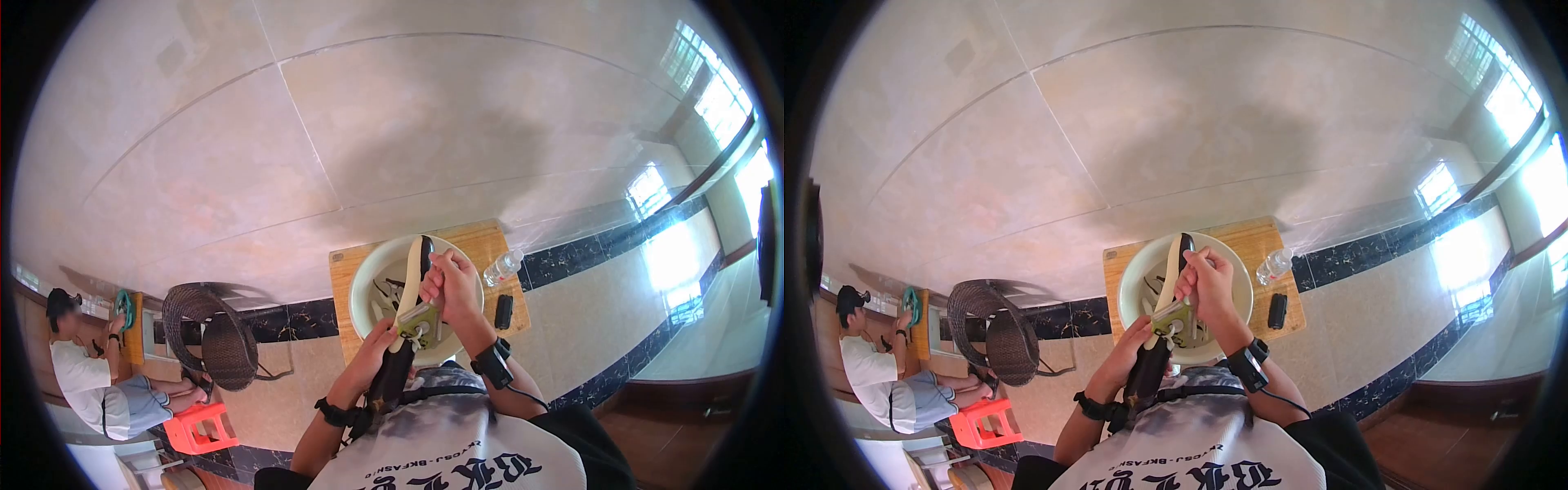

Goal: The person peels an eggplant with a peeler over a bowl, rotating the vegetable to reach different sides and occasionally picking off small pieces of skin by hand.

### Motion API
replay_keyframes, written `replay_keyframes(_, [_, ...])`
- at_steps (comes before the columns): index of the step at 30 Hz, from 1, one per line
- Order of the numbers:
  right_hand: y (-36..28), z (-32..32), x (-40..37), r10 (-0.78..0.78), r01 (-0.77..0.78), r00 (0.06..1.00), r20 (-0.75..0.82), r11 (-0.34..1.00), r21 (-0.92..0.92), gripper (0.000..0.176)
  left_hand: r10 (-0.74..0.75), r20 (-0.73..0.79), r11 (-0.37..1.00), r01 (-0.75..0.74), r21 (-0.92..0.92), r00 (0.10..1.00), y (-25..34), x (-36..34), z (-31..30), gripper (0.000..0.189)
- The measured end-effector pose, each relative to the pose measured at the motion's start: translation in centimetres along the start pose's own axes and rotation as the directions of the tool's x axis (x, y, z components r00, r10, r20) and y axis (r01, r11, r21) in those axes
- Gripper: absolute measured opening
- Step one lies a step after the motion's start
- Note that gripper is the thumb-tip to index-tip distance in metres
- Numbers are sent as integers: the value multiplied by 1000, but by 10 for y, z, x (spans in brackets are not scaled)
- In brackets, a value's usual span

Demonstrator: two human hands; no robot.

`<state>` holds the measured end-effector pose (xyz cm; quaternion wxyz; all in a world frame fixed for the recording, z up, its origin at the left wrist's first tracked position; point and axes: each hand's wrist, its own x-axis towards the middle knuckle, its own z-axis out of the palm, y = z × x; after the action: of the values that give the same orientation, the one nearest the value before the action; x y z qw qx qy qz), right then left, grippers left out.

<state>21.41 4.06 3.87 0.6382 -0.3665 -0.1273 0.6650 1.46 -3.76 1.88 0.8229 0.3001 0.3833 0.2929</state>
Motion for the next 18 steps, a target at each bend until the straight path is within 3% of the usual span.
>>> replay_keyframes(9, [0,4,-2,-72,67,997,-34,988,-141,28,48,-75,980,-33,194,996,-13,6,-10,41])
replay_keyframes(12, [2,0,3,-106,95,993,-52,979,-182,29,-65,-89,990,76,121,994,-2,-3,-1,42])
replay_keyframes(15, [1,2,2,-101,92,994,-48,982,-162,29,43,-76,976,-26,216,996,-11,0,-7,44])
replay_keyframes(18, [-7,1,9,-199,163,974,-108,948,-272,28,118,-56,943,-94,320,991,-22,4,-20,45])
